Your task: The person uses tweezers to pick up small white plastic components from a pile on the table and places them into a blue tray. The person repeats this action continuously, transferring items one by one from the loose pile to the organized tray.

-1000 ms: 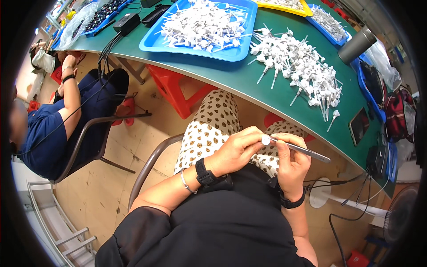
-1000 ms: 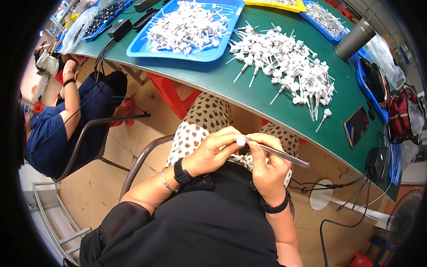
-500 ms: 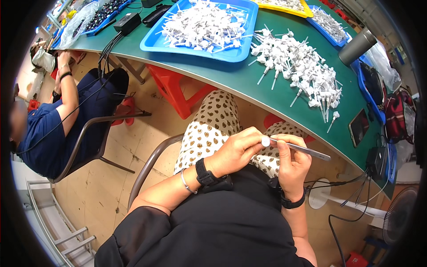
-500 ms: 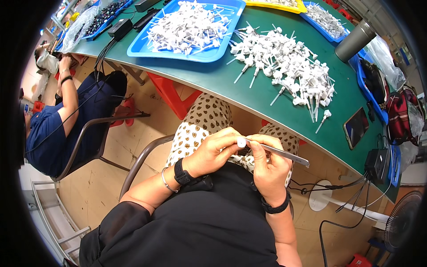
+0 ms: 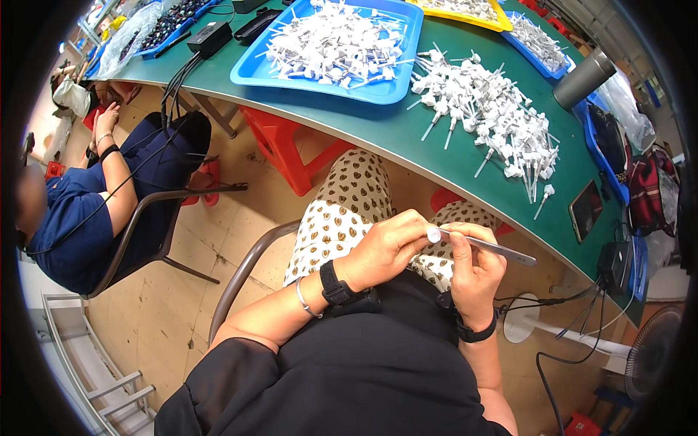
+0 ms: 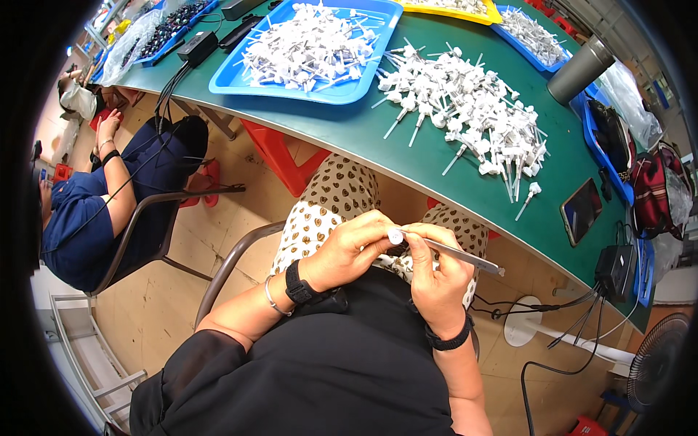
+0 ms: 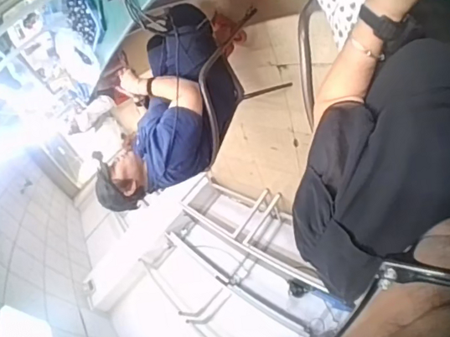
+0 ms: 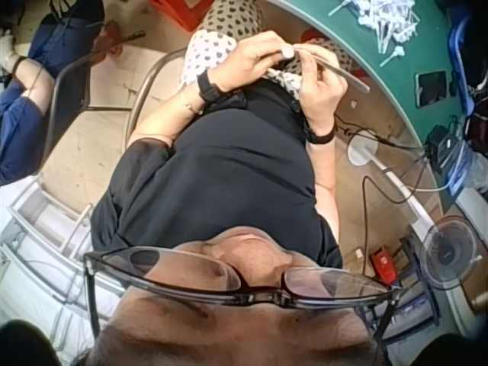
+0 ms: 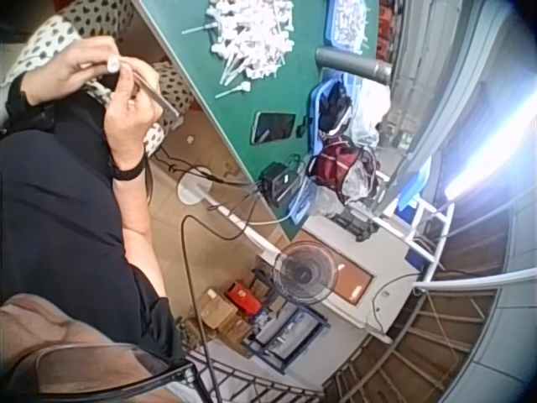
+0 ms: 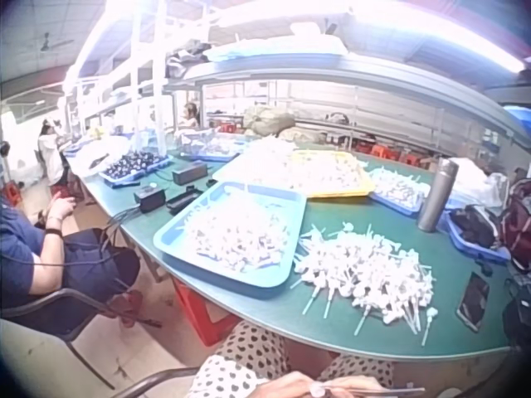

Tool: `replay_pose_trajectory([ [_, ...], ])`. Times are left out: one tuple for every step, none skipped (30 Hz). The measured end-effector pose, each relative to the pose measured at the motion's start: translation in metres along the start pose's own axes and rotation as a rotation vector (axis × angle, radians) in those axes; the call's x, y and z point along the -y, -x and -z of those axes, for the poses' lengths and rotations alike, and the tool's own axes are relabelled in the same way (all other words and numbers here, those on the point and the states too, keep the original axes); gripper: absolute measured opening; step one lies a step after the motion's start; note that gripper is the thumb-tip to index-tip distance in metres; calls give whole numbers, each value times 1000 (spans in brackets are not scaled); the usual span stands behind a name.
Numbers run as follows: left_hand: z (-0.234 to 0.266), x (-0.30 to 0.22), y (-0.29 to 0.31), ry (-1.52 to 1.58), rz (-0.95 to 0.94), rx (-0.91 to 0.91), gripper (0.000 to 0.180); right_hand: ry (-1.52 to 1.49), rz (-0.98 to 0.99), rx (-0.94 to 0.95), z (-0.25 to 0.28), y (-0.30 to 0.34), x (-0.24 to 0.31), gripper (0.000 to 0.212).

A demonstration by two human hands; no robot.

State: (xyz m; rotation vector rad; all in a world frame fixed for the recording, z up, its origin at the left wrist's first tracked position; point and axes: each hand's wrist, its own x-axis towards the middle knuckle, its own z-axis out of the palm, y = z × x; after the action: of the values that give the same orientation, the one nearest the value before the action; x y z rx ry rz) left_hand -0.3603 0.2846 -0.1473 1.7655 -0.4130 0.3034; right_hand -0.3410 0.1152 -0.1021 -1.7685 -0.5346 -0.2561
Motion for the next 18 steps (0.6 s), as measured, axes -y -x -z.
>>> replay_pose_trajectory([
  [0, -1, 0, 1, 0, -1, 23, -8, -2, -4, 0, 0, 0, 7],
  [0, -1, 0, 2, 0, -2, 23, -15, -5, -8, -1, 0, 0, 7],
  [0, -1, 0, -3, 3, 0, 22, -33, -18, -13, -1, 0, 0, 7],
  [1, -2, -1, -7, 6, 1, 22, -50, -31, -18, -1, 0, 1, 7],
  [1, -2, -1, -12, 8, 3, 22, -67, -45, -23, -1, 0, 2, 6],
  [1, -3, -1, -10, 5, 4, 22, -61, -46, -19, -1, 0, 2, 6],
  [1, -3, -1, -8, 2, 4, 22, -55, -46, -14, 0, 0, 2, 7],
  [1, -3, -1, -6, -2, 4, 22, -49, -46, -10, 1, 0, 3, 7],
  [1, -3, 0, -2, 3, 2, 23, -41, -56, 17, 3, 0, 3, 7],
  [1, -3, 0, 2, 7, 0, 23, -32, -65, 44, 5, 0, 5, 8],
  [0, -3, 0, 6, 12, -1, 24, -23, -75, 70, 6, 0, 5, 8],
  [-1, -3, 0, 16, 2, -15, 23, -17, -61, 51, 5, 0, 5, 7],
  [-2, -2, 0, 26, -8, -28, 22, -12, -47, 31, 4, 0, 4, 6],
  [-3, -1, 0, 37, -19, -41, 22, -6, -32, 11, 3, 0, 4, 5],
  [-4, 0, 0, 40, -21, -39, 22, 20, -15, 23, 3, -1, 3, 5],
  [-4, 0, 0, 43, -23, -37, 23, 47, 1, 35, 4, -1, 3, 5],
  [-4, 0, 0, 47, -25, -34, 24, 74, 18, 47, 5, -2, 3, 5],
  [-5, -1, 0, 51, -24, -30, 25, 106, 37, 69, 6, -3, 4, 5],
])
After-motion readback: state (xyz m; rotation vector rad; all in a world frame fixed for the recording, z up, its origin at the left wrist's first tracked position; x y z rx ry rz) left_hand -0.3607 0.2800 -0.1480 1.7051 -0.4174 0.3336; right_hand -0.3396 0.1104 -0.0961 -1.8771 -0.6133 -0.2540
